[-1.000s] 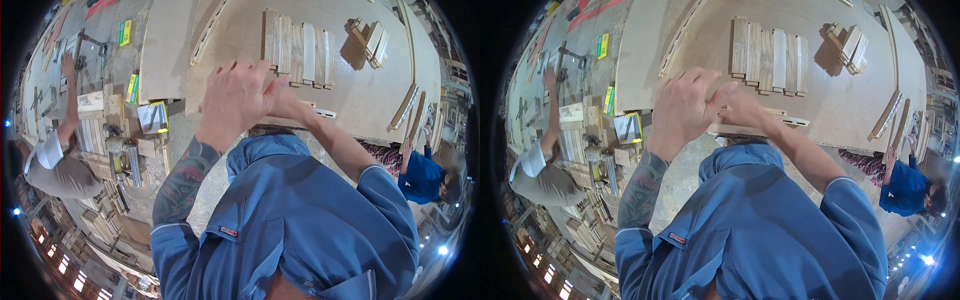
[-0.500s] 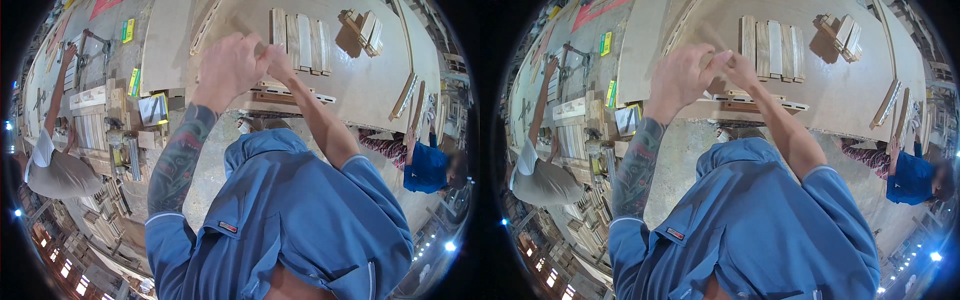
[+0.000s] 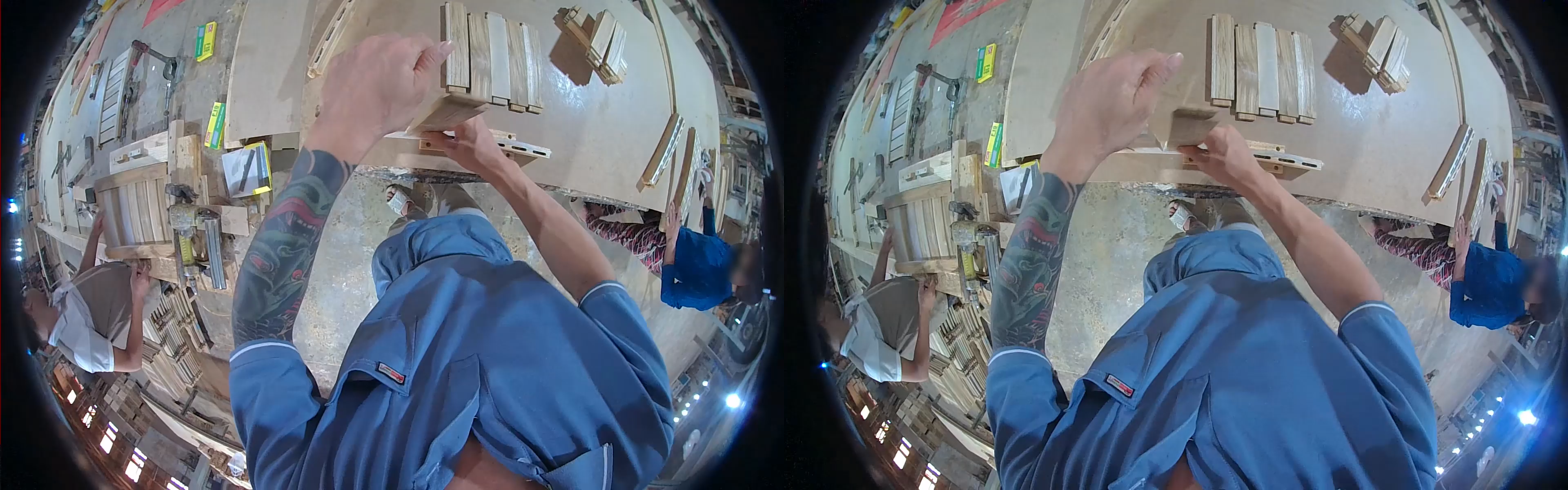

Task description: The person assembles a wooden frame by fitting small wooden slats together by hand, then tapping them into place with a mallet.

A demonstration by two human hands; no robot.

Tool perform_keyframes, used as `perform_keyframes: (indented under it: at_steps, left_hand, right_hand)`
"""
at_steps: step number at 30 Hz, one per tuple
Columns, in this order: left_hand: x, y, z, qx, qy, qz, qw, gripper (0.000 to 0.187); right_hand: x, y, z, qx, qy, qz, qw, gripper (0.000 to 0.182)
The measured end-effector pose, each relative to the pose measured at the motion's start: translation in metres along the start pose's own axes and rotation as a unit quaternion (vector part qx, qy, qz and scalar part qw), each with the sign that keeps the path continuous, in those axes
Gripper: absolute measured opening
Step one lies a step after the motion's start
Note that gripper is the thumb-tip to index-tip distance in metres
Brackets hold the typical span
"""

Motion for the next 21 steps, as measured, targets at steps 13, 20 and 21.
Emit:
perform_keyframes:
  at_steps: [13, 20, 21]
  left_hand:
    - [-0.007, -0.017, -0.044, 0.02, -0.039, 0.012, 0.999, 0.054]
    - [0.019, -0.01, -0.045, -0.003, -0.059, 0.046, 0.997, 0.055]
    - [0.02, -0.011, -0.044, -0.015, -0.067, 0.062, 0.996, 0.057]
  right_hand:
    - [-0.028, -0.013, -0.014, -0.054, 0.065, 0.065, 0.994, 0.036]
    - [0.028, -0.09, -0.085, 0.115, 0.352, -0.033, 0.928, 0.062]
    - [0.042, -0.092, -0.081, 0.092, 0.305, -0.009, 0.948, 0.064]
Point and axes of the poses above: each hand's wrist, its own y-axis away from the middle knuckle, its own x-axis out of the palm, z = x × y, the point moved 6 cm from there along -y, towards the middle knuckle, and after that the axes turned 4 degrees about y, right-handed, at the moved point
